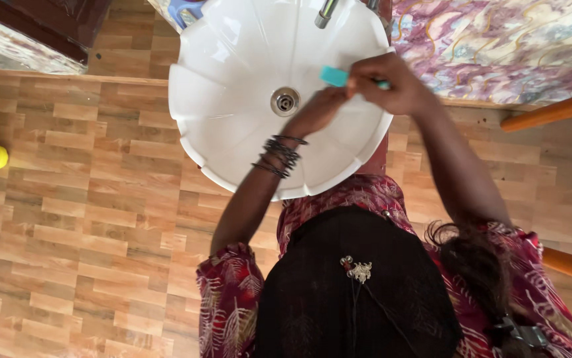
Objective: The person scrubs the inside of a white pedestal sink using a blue scrub brush. They clean the basin, the drain area, and the rim of the sink. The person also rinses the brush under the running tap water.
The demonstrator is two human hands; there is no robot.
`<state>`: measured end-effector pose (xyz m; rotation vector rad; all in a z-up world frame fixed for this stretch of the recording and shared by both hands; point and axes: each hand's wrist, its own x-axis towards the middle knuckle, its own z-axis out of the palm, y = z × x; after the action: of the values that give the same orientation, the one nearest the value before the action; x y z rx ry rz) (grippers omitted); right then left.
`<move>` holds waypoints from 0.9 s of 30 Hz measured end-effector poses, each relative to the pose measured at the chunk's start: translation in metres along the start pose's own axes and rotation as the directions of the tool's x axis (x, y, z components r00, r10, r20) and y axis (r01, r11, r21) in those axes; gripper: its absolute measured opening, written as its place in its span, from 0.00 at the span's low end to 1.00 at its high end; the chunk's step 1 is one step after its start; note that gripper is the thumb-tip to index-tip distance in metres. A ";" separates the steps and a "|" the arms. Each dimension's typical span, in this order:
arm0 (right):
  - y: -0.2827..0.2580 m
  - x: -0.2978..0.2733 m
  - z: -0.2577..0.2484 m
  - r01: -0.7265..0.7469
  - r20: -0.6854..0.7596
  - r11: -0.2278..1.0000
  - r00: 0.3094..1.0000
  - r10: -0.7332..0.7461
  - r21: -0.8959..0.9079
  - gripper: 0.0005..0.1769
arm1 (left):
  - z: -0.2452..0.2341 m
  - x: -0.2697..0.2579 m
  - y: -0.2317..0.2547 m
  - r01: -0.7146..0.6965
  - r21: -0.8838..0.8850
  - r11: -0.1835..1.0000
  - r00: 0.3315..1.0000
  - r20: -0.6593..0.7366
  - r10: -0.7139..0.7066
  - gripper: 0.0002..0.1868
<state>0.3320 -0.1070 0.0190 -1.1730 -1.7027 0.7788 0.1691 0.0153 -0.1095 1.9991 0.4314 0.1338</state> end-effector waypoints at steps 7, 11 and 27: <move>-0.014 -0.009 -0.029 -0.225 -0.076 0.971 0.970 0.231 0.085 0.17 | 0.008 0.012 0.007 -0.031 0.039 0.999 0.999 0.011 0.031 0.27; 0.053 0.005 0.014 -0.230 -0.107 0.941 0.959 0.263 0.246 0.16 | -0.014 0.023 -0.080 -0.122 0.398 0.909 0.988 -0.039 0.150 0.26; 0.072 0.017 -0.015 -0.198 -0.108 0.903 0.961 0.256 0.380 0.19 | -0.011 0.052 -0.066 -0.298 0.318 0.900 0.934 -0.100 0.344 0.26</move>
<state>0.3699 -0.0656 -0.0318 -1.1462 -1.2365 1.0687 0.1978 0.0694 -0.1682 2.3593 0.2211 0.4573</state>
